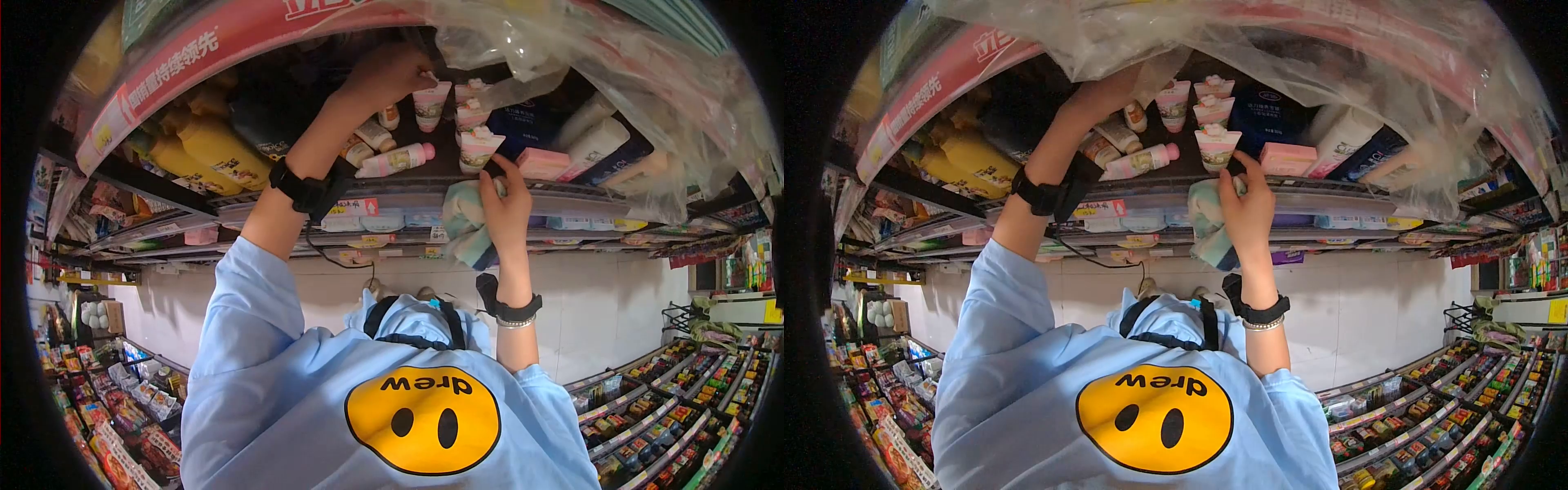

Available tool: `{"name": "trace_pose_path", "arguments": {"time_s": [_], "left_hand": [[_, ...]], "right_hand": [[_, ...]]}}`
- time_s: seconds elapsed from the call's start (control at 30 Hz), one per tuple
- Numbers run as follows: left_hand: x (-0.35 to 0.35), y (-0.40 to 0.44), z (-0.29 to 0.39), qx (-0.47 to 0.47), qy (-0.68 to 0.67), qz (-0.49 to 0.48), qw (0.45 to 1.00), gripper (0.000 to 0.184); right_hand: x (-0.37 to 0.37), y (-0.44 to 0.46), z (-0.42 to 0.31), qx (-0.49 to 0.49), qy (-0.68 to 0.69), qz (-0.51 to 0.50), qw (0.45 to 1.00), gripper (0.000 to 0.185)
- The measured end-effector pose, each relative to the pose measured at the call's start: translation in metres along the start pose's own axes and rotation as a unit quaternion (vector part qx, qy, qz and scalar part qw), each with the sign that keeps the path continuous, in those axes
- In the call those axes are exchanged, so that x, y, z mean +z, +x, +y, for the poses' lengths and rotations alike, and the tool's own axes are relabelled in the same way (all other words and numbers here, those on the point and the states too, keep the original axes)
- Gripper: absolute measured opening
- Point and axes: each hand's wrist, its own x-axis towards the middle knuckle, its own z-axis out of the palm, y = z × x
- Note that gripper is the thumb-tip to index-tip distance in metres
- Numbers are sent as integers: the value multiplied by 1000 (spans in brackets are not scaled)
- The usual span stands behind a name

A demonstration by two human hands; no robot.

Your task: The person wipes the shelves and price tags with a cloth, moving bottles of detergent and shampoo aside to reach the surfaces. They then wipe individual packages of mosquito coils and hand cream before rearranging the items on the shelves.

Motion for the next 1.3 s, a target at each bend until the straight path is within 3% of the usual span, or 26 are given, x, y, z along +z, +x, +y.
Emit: {"name": "trace_pose_path", "arguments": {"time_s": [0.1, 0.4, 0.5, 0.6, 0.67, 0.73, 0.8, 0.83, 0.9, 1.13, 1.23, 1.3], "left_hand": [[1, 0, -2, -16, -50, -25, 998, 22], [0, 0, -8, -71, -117, -121, 983, 29], [-12, 1, -1, -73, -101, -114, 986, 27], [-35, 2, 14, -156, -97, -118, 976, 26], [-53, -6, 18, -162, -93, -115, 976, 25], [-68, -22, 19, -168, -89, -112, 975, 23], [-72, -51, 18, -241, -162, -223, 931, 28], [-72, -62, 20, -242, -160, -223, 931, 28], [-70, -81, 23, -250, -86, -288, 920, 27], [-57, -101, 29, -251, -87, -281, 922, 19], [-56, -89, 31, -248, -78, -247, 933, 17], [-55, -73, 36, -226, -43, -215, 949, 17]], "right_hand": [[0, -1, -2, -32, -7, 11, 999, 32], [-3, -9, -11, 9, 8, -13, 1000, 32], [-2, -11, -8, -26, -10, 13, 1000, 31], [-6, -14, -10, 25, 5, -7, 1000, 30], [-8, -17, -5, -14, 31, -7, 999, 29], [-11, -22, -2, 18, 72, -20, 997, 29], [-18, -26, -9, 33, 35, -3, 999, 28], [-22, -28, -16, 76, 55, -7, 996, 28], [-25, -28, -17, 60, 57, -6, 997, 27], [-30, -35, -20, 58, 64, -27, 996, 22], [-34, -36, -22, 126, 62, -58, 988, 22], [-34, -37, -19, 106, 61, -41, 992, 21]]}}
